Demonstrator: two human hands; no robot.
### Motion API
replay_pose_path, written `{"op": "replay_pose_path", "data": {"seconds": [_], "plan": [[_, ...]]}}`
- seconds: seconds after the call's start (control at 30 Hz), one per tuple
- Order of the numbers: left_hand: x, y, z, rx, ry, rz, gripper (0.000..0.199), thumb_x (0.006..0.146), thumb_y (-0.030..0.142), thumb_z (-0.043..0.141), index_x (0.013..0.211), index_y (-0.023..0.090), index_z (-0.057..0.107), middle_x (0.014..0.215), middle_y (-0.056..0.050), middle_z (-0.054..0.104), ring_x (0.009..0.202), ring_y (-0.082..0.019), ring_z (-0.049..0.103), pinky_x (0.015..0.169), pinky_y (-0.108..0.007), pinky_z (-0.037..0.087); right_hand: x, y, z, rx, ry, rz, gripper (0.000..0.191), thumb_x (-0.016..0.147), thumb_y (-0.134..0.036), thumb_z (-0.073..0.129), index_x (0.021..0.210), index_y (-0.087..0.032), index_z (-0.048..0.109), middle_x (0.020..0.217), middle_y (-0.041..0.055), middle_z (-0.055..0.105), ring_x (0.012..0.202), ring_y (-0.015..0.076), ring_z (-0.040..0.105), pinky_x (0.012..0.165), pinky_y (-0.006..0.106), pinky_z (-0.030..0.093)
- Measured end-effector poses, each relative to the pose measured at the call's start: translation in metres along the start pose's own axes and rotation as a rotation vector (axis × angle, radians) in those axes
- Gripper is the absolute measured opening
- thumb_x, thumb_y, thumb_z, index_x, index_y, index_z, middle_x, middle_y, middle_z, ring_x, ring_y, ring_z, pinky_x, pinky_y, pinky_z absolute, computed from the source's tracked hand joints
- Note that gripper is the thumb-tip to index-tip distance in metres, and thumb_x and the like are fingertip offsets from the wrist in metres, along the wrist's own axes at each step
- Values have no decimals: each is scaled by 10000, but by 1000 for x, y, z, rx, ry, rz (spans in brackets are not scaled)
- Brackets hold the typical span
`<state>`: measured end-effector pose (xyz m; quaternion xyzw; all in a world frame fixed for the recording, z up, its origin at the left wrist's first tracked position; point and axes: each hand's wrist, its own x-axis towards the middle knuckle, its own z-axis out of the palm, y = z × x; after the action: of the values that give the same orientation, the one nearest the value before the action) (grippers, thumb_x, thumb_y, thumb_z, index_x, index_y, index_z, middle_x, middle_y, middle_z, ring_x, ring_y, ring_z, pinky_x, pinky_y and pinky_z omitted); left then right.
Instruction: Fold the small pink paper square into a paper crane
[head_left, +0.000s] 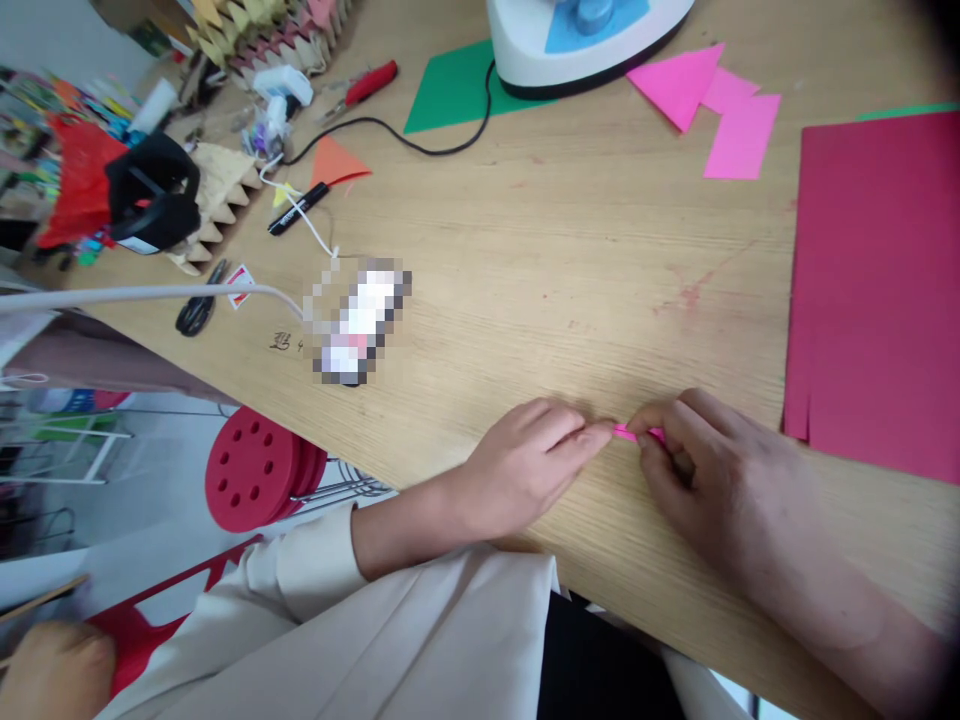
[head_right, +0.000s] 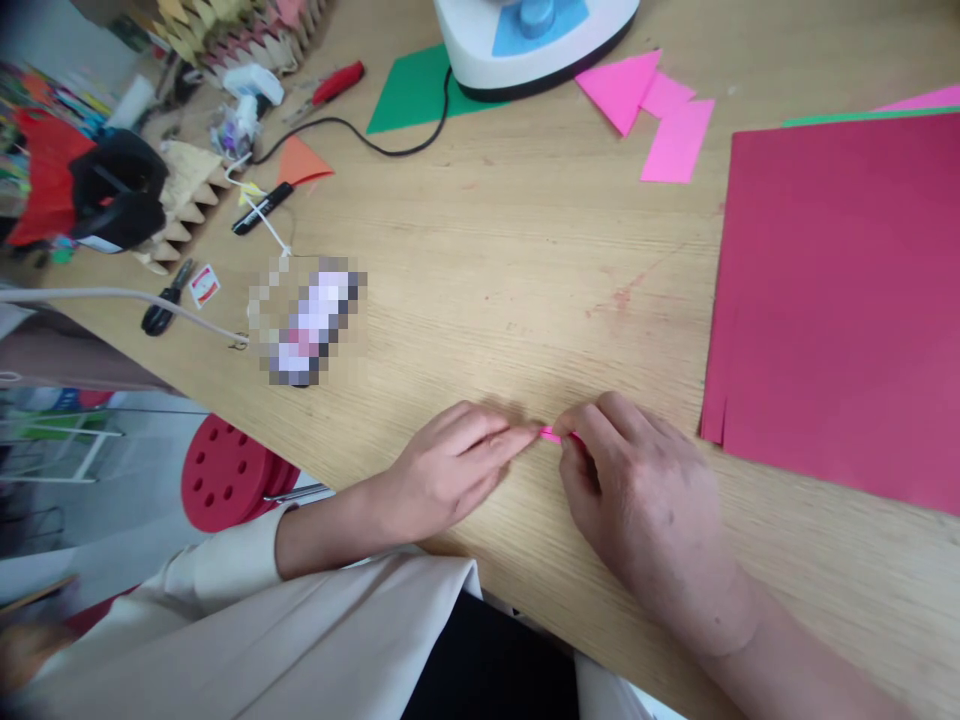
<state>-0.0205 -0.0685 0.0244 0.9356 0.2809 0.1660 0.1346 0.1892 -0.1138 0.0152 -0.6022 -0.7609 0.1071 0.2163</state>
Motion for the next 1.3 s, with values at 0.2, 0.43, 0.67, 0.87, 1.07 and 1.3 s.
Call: {"op": "replay_pose_path", "data": {"seconds": [0.2,0.43,0.67,0.87,1.07,1.3], "plan": [[-9,7,-7,227,-199,86,425,1018,167,378,1431,93,448,1233,-111,636,1130,-201,554,996,-344,478,0,0,1,-10,7,-5,127,931,-208,511,903,-193,634,802,40,626,675,187,558,605,322,375],[-9,9,-11,330,-296,93,490,995,164,390,1477,79,395,1346,-134,575,1167,-247,508,932,-375,478,-1,2,3,-24,29,-19,126,939,-210,512,918,-198,636,830,36,642,666,177,564,602,323,376],[-8,19,-7,399,-258,26,495,1012,254,419,1473,73,416,1317,-120,590,1083,-242,518,883,-370,465,-1,1,2,-36,12,-8,127,936,-212,512,906,-194,634,817,34,633,673,185,569,600,326,381],[-7,24,-6,318,-244,6,551,1022,413,420,1464,84,431,1402,-122,546,1179,-229,489,982,-368,432,0,1,2,-30,16,-4,131,935,-216,508,864,-194,615,818,39,632,683,194,580,606,331,388],[-6,23,-4,324,-244,31,529,1025,409,422,1457,103,445,1428,-83,541,1236,-235,461,984,-381,413,-1,3,2,-4,-7,10,155,947,-235,494,882,-198,630,828,41,631,698,197,586,614,337,386],[-3,26,-3,370,-269,37,532,1036,395,389,1465,82,428,1359,-116,576,1204,-237,478,956,-383,402,-3,17,-11,291,-171,54,169,990,-291,461,1039,-229,611,903,20,644,750,166,589,658,314,436]]}}
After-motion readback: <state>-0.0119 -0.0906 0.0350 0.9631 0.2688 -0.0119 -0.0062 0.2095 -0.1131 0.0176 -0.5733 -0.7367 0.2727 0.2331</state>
